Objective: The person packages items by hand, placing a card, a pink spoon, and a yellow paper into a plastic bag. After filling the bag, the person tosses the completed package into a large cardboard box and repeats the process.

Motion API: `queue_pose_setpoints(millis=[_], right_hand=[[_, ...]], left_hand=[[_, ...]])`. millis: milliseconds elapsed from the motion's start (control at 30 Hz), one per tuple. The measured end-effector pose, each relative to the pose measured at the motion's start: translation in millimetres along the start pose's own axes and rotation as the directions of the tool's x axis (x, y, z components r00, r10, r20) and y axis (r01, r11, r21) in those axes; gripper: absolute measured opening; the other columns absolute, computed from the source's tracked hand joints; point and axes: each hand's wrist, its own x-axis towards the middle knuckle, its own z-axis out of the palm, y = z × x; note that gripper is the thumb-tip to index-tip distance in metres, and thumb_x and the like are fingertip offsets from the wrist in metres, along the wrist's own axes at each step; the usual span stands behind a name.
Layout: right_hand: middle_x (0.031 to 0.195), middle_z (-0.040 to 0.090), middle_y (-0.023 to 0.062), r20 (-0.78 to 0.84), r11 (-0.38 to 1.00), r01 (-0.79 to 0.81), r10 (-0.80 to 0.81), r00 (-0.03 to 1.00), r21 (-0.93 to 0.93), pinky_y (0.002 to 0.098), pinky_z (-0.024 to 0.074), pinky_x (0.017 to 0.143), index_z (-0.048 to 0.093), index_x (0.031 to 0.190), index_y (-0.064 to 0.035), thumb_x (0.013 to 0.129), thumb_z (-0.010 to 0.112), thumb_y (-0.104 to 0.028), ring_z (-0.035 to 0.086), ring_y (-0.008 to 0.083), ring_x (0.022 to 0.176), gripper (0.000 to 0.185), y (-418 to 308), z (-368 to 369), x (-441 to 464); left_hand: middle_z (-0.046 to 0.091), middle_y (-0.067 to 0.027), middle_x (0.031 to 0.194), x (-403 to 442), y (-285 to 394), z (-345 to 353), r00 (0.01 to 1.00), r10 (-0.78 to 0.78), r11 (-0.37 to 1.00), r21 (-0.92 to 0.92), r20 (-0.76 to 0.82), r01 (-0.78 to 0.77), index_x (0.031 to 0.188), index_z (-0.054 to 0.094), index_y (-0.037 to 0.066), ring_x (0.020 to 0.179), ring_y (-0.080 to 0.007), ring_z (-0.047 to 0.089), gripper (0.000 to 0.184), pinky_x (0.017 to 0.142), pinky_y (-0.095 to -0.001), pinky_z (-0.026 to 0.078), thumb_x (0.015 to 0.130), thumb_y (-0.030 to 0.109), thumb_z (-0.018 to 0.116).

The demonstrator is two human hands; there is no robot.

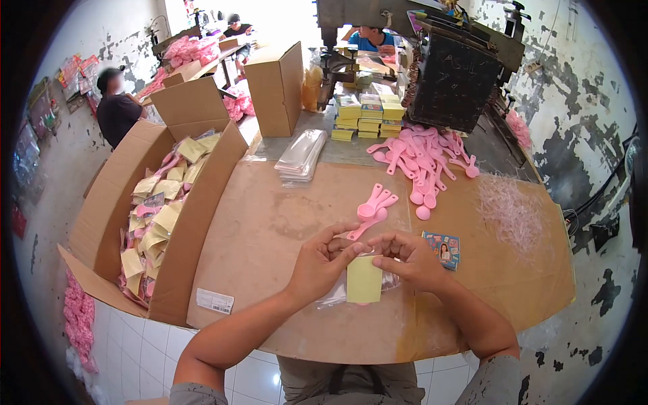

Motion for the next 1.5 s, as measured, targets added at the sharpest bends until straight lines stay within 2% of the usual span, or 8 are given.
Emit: queue_pose_setpoints(millis=[133, 233, 433, 833, 1133, 1233, 1433, 1500], right_hand=[[0.101, 0.067, 0.0013, -0.048, 0.999, -0.026, 0.024, 0.999, -0.040, 0.0231, 0.0506, 0.075, 0.064, 0.128, 0.0008, 0.099, 0.070, -0.009, 0.062, 0.0054, 0.088, 0.031, 2.2, -6.1, -5.8], [0.104, 0.069, 0.0026, -0.062, 0.999, -0.030, 0.031, 0.998, 0.018, 0.0242, 0.0530, 0.079, 0.064, 0.126, 0.0006, 0.098, 0.071, -0.003, 0.066, 0.0078, 0.091, 0.029, 1.8, -7.9, -7.0], [0.102, 0.070, 0.0020, -0.127, 0.999, -0.026, 0.029, 0.991, 0.028, 0.0233, 0.0531, 0.079, 0.066, 0.122, 0.0022, 0.098, 0.073, -0.009, 0.066, 0.0071, 0.091, 0.028, -0.2, -8.0, -10.5], [0.097, 0.070, -0.0006, -0.172, 0.998, -0.054, 0.056, 0.983, 0.014, 0.0232, 0.0523, 0.077, 0.071, 0.107, -0.0026, 0.095, 0.074, -0.005, 0.065, 0.0059, 0.086, 0.013, 8.3, -16.0, -6.9], [0.101, 0.072, 0.0016, -0.133, 0.995, -0.098, 0.094, 0.987, -0.024, 0.0241, 0.0533, 0.081, 0.071, 0.113, 0.0015, 0.097, 0.073, -0.008, 0.066, 0.0069, 0.091, 0.019, 6.5, -24.0, -7.8], [0.096, 0.071, 0.0001, -0.155, 0.997, -0.058, 0.066, 0.986, 0.055, 0.0239, 0.0526, 0.075, 0.072, 0.108, -0.0019, 0.097, 0.072, -0.004, 0.065, 0.0067, 0.085, 0.011, 7.9, -22.0, -6.7], [0.100, 0.072, 0.0021, -0.119, 1.000, 0.025, -0.027, 0.993, -0.017, 0.0241, 0.0523, 0.077, 0.075, 0.111, 0.0006, 0.098, 0.069, -0.005, 0.065, 0.0067, 0.087, 0.016, 14.8, -30.6, -6.0], [0.100, 0.072, 0.0030, -0.110, 0.998, 0.023, -0.030, 0.993, -0.060, 0.0243, 0.0522, 0.077, 0.075, 0.111, 0.0014, 0.098, 0.068, -0.005, 0.064, 0.0068, 0.087, 0.017, 12.6, -34.1, -5.6]], left_hand=[[0.075, -0.0144, 0.113, 4.0, -6.4, 1.1, 0.999, -0.014, 0.994, -0.111, 0.030, 0.017, 0.141, 0.054, -0.005, 0.102, -0.0166, 0.072, 0.042, 0.093, -0.0303, 0.058, 0.104, 0.012, 0.065], [0.075, -0.0123, 0.111, 4.1, -6.8, -0.5, 0.996, -0.053, 0.995, -0.076, 0.066, 0.058, 0.135, 0.061, -0.004, 0.102, -0.0157, 0.072, 0.035, 0.091, -0.0296, 0.059, 0.104, 0.013, 0.065], [0.076, -0.0122, 0.111, 3.0, -4.9, -3.1, 0.985, -0.157, 0.987, -0.016, 0.067, 0.158, 0.127, 0.067, -0.003, 0.102, -0.0151, 0.072, 0.029, 0.089, -0.0294, 0.060, 0.104, 0.014, 0.066], [0.075, -0.0115, 0.115, 3.5, -5.6, -2.0, 0.987, -0.124, 0.992, 0.013, 0.098, 0.123, 0.127, 0.069, -0.005, 0.102, -0.0131, 0.071, 0.031, 0.087, -0.0279, 0.059, 0.105, 0.017, 0.065], [0.076, -0.0080, 0.110, 6.0, -12.5, -4.7, 0.992, -0.103, 0.995, 0.027, 0.079, 0.101, 0.127, 0.070, -0.004, 0.096, -0.0112, 0.070, 0.031, 0.086, -0.0268, 0.058, 0.104, 0.016, 0.067], [0.077, -0.0071, 0.109, 5.0, -4.5, -1.2, 0.993, -0.098, 0.995, 0.012, 0.058, 0.098, 0.126, 0.071, -0.004, 0.095, -0.0109, 0.070, 0.029, 0.085, -0.0262, 0.058, 0.103, 0.015, 0.067], [0.076, -0.0107, 0.113, 8.5, -8.4, -12.4, 0.990, -0.053, 0.990, 0.136, 0.132, 0.035, 0.126, 0.072, -0.001, 0.100, -0.0136, 0.071, 0.026, 0.087, -0.0287, 0.060, 0.101, 0.000, 0.064], [0.076, -0.0104, 0.114, 9.0, -2.8, -12.4, 0.985, -0.064, 0.990, 0.135, 0.161, 0.042, 0.126, 0.072, -0.002, 0.100, -0.0136, 0.071, 0.026, 0.088, -0.0289, 0.060, 0.102, 0.002, 0.062]])
